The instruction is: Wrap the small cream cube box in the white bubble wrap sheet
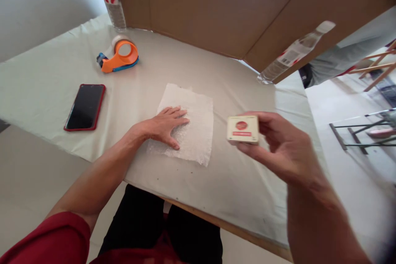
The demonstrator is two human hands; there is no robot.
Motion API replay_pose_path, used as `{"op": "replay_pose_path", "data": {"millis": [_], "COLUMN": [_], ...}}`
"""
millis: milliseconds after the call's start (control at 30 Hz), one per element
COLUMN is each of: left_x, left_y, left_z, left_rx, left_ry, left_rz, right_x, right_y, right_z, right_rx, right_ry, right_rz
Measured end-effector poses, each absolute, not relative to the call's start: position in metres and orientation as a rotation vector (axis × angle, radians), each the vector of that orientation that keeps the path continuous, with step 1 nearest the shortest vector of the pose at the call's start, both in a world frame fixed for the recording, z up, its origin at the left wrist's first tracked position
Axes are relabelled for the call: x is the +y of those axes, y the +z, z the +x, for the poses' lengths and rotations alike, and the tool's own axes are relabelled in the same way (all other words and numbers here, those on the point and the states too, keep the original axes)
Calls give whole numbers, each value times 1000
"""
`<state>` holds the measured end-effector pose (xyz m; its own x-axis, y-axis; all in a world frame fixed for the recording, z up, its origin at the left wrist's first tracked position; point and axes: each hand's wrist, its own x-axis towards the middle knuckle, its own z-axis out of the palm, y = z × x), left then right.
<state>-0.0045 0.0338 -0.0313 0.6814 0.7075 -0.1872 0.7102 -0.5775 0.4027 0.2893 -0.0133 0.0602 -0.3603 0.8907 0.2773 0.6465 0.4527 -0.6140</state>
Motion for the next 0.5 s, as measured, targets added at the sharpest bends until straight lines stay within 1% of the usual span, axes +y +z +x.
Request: {"op": "replay_pose_path", "data": {"millis": [100,200,367,500], "left_x": [35,36,38,38], "left_y": [-37,-38,-29,-20], "left_z": [-5,-5,-10,-15], "left_rx": [1087,1067,1084,1121], "left_ry": [60,150,200,245], "left_rz": [2438,2394,2253,2193], "right_x": [-3,19,46,50], "right_y": [52,20,-30,-41], "right_z": [236,210,218,228], "right_rx": [-2252,-2405,-2436,-2487], "right_ry": [577,457,450,545], "right_rz": [-1118,-1111,-1238,-1172]}}
